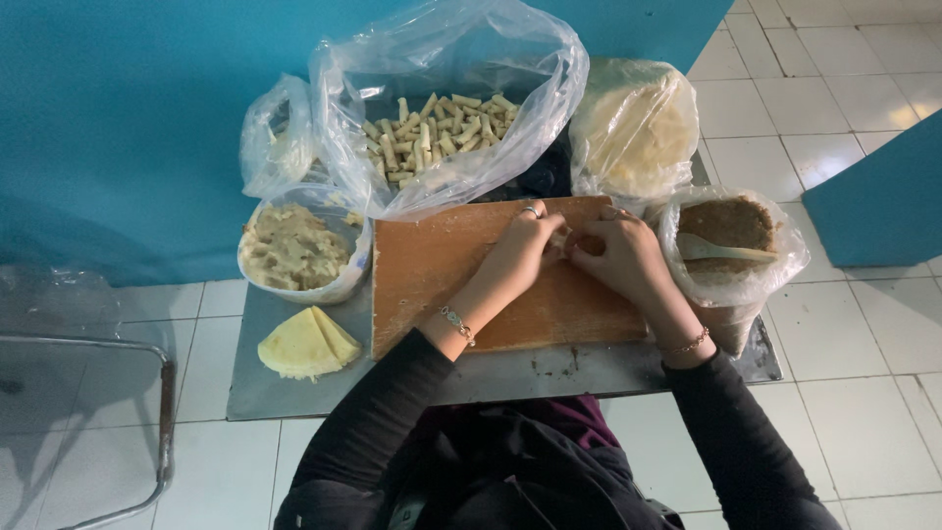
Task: The person cuts a large dough sheet into triangular wrappers on a wooden board and arranges the triangles in rows, then spoons filling from a bag onto the center of each wrapper. They work through the wrappers one at a time, placing filled pieces aside as they go.
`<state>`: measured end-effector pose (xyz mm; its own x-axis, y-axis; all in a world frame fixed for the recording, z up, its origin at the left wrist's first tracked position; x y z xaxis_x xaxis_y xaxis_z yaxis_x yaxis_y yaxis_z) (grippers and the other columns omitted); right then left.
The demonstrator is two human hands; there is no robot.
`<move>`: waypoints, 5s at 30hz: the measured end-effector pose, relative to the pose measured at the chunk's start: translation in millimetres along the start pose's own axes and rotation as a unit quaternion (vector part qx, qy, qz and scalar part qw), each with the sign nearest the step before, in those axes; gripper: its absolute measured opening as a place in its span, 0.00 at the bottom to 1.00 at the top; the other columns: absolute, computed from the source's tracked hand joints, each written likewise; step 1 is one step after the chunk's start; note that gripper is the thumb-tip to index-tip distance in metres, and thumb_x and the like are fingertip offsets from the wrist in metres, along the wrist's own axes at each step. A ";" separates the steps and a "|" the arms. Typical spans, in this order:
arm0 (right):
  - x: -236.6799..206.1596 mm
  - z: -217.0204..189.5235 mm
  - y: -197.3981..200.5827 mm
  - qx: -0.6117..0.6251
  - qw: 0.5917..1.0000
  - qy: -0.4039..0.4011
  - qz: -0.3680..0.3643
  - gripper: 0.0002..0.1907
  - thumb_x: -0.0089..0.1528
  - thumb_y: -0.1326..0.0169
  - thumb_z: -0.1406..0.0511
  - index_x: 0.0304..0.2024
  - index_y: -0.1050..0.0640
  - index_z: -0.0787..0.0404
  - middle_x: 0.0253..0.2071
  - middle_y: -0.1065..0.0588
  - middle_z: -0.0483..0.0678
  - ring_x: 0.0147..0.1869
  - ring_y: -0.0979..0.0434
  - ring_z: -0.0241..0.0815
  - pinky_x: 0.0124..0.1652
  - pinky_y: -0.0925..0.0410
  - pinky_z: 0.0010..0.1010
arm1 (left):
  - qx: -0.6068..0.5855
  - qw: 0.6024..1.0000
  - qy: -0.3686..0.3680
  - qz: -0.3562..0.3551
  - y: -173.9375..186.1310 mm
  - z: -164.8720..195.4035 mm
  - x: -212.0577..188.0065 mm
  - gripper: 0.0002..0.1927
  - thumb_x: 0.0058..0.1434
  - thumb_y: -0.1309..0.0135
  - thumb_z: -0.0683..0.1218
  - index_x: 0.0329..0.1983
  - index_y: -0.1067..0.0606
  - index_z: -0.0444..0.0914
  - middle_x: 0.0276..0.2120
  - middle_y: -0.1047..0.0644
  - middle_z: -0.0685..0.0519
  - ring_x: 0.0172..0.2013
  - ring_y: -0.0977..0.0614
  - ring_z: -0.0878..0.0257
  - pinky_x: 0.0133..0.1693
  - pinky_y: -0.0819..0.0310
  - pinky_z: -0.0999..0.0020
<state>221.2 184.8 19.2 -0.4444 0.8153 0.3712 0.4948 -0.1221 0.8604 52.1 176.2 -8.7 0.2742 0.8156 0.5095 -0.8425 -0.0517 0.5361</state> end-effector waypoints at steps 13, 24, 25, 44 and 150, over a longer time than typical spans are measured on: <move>-14.4 -19.7 15.6 0.009 0.995 0.096 0.034 0.07 0.60 0.41 0.70 0.41 0.19 0.63 0.37 0.22 0.53 0.47 0.22 0.54 0.48 0.29 0.42 | 0.276 0.947 -0.167 -0.001 12.4 18.8 -13.9 0.06 0.51 0.45 0.37 0.32 0.21 0.33 0.54 0.26 0.41 0.53 0.24 0.48 0.53 0.29 0.54; -11.9 -19.7 14.9 -0.008 0.995 0.096 0.003 0.10 0.56 0.36 0.65 0.38 0.21 0.62 0.37 0.22 0.51 0.46 0.21 0.52 0.45 0.29 0.42 | 0.307 0.932 -0.194 -0.003 12.7 17.9 -12.4 0.06 0.58 0.45 0.42 0.33 0.20 0.36 0.49 0.25 0.50 0.52 0.25 0.53 0.51 0.29 0.57; -11.7 -19.4 13.7 -0.004 0.994 0.109 0.015 0.10 0.57 0.37 0.65 0.38 0.20 0.61 0.38 0.21 0.51 0.46 0.21 0.52 0.45 0.29 0.41 | 0.300 0.935 -0.189 -0.002 12.8 16.3 -11.5 0.05 0.57 0.45 0.41 0.32 0.20 0.36 0.48 0.25 0.50 0.52 0.25 0.53 0.52 0.29 0.57; -2.3 -20.6 16.5 -0.052 0.992 0.112 0.036 0.07 0.53 0.37 0.64 0.34 0.16 0.56 0.38 0.24 0.53 0.47 0.28 0.57 0.48 0.32 0.45 | 0.179 0.982 -0.068 -0.002 17.2 8.5 -2.0 0.08 0.48 0.34 0.41 0.31 0.19 0.38 0.41 0.29 0.50 0.44 0.27 0.52 0.47 0.29 0.58; 41.3 -23.6 -15.4 -0.151 0.988 0.041 0.016 0.08 0.58 0.40 0.59 0.37 0.17 0.52 0.44 0.20 0.40 0.55 0.28 0.43 0.51 0.42 0.44 | 0.345 0.860 0.274 0.257 241.0 13.7 -260.8 0.14 0.64 0.40 0.46 0.52 0.18 0.41 0.44 0.22 0.48 0.45 0.23 0.50 0.47 0.29 0.56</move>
<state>177.7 207.0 29.6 -0.4977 0.7610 0.4161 0.2699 -0.3200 0.9082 -216.2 -56.9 -3.2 -0.4721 0.7220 0.5058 -0.2598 -0.6623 0.7028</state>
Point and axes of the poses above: each hand's wrist, its own x-axis towards the middle knuckle, its own y-axis out of the back of the hand, z = x × y, the point moved 3 cm from there along x, towards the middle knuckle
